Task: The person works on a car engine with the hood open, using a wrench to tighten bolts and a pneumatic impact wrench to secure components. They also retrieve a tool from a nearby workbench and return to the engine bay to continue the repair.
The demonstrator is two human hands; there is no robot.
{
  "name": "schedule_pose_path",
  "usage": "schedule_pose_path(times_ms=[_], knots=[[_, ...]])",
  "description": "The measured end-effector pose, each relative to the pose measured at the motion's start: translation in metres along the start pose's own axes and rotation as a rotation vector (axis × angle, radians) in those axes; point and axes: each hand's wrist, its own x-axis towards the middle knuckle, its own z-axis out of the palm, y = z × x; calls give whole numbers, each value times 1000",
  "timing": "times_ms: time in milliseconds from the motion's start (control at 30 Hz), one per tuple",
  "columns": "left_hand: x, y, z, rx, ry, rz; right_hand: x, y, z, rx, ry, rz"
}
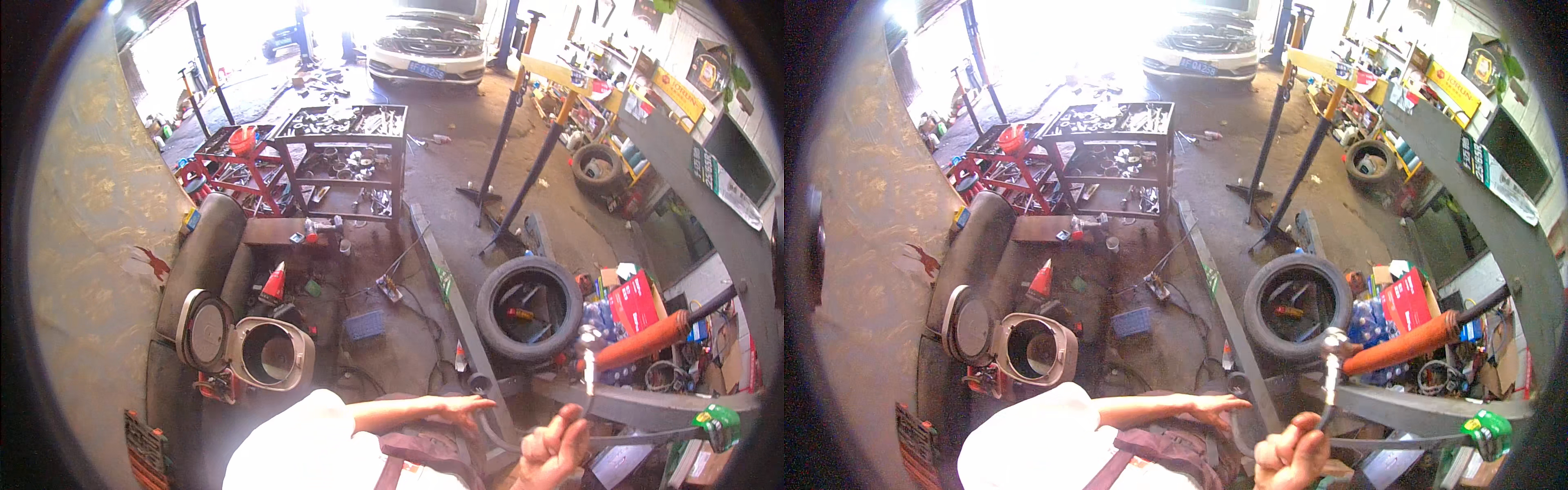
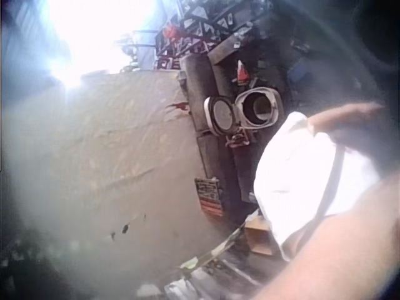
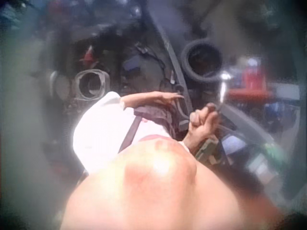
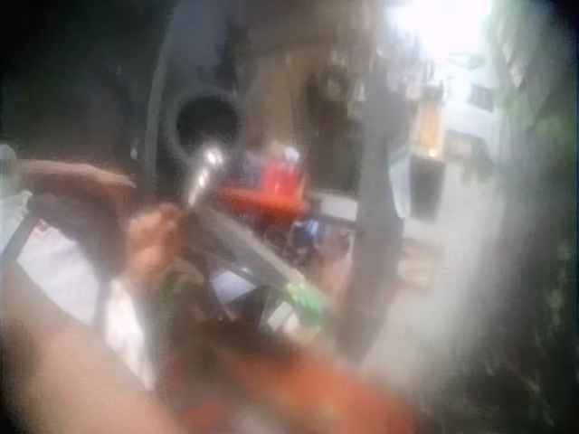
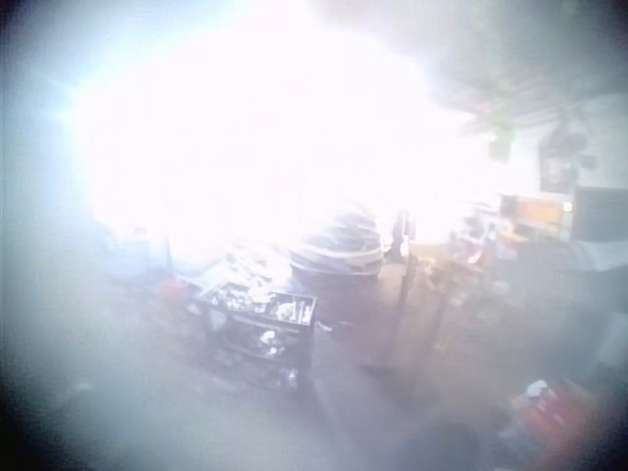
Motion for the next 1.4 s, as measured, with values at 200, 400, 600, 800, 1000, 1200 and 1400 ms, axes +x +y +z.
schedule_pose_path(times_ms=[200, 400, 600, 800, 1000, 1200, 1400], knots=[[-9, -42, -61, 247, 577, -269, 79, 18, 40, 92, -208, 161], [-55, -70, -123, 604, 1309, -518, 160, -12, -7, 114, -267, 147], [-103, -45, -170, 632, 1549, -964, 276, 27, -76, -194, 32, 302], [-155, -24, -227, 956, 1623, -747, 360, 165, -65, -624, -151, 726], [-135, -41, -347, -53, 1803, -593, 452, 246, 27, -1116, -506, 244], [-36, 2, -509, -446, 1325, -138, 548, 258, 83, -959, -799, 247], [63, 12, -631, -358, 1268, -30, 678, 285, 87, -929, -824, 355]])
